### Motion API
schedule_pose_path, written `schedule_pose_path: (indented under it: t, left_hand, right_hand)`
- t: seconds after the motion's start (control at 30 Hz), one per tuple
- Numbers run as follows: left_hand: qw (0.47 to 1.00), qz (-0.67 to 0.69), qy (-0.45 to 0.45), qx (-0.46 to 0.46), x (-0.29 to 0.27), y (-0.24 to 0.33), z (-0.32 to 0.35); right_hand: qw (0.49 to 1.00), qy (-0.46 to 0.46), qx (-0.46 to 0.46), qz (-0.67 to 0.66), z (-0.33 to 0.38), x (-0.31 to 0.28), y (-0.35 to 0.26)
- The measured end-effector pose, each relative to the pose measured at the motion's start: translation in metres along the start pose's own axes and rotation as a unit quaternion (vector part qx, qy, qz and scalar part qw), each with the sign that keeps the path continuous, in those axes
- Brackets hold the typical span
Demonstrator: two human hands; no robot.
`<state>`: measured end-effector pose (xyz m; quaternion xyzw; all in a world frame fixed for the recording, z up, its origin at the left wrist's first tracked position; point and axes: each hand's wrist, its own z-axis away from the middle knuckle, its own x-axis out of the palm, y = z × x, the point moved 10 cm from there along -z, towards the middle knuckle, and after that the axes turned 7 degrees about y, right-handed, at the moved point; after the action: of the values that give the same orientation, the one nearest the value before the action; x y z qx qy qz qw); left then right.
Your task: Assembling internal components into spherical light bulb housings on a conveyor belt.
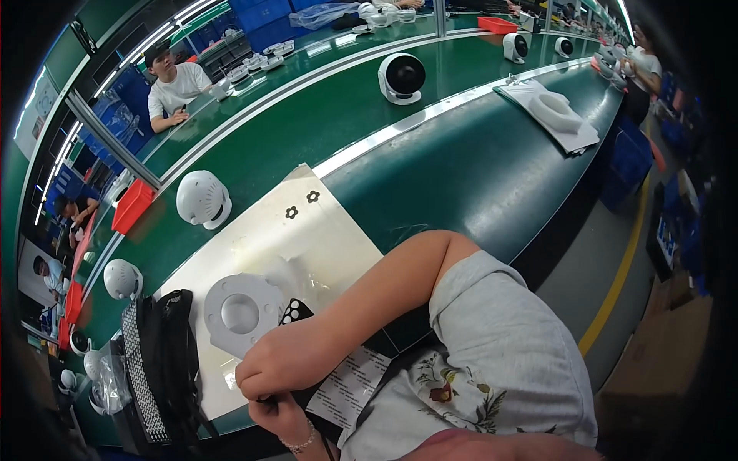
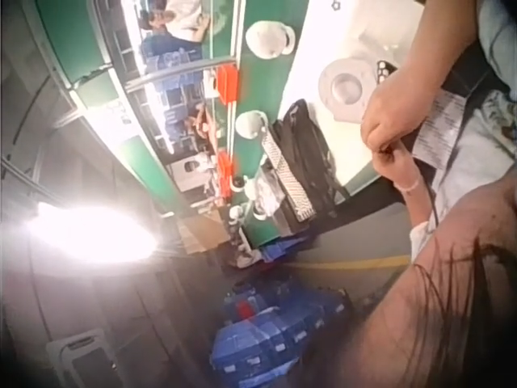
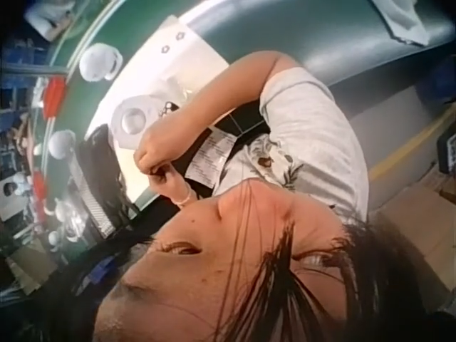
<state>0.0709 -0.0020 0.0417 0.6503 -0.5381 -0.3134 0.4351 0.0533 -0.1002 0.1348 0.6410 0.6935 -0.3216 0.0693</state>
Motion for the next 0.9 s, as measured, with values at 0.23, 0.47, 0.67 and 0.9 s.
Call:
schedule_pose_path:
  t: [0.23,0.47,0.67,0.9]
  left_hand:
    - [0.997,-0.067,0.022,0.022,-0.009,0.013,0.002]
    - [0.975,-0.182,-0.077,0.101,0.019,0.029,-0.001]
    - [0.985,-0.138,-0.060,0.087,0.016,0.026,0.004]
    - [0.984,-0.132,-0.073,0.091,0.018,0.029,0.006]
  right_hand:
    - [0.999,0.000,0.010,-0.048,-0.005,0.008,0.003]
    - [0.997,0.020,0.066,-0.024,-0.008,-0.037,0.009]
    - [0.989,0.018,0.127,-0.073,-0.008,-0.049,0.010]
    - [0.996,-0.036,0.079,-0.020,-0.003,-0.028,0.000]
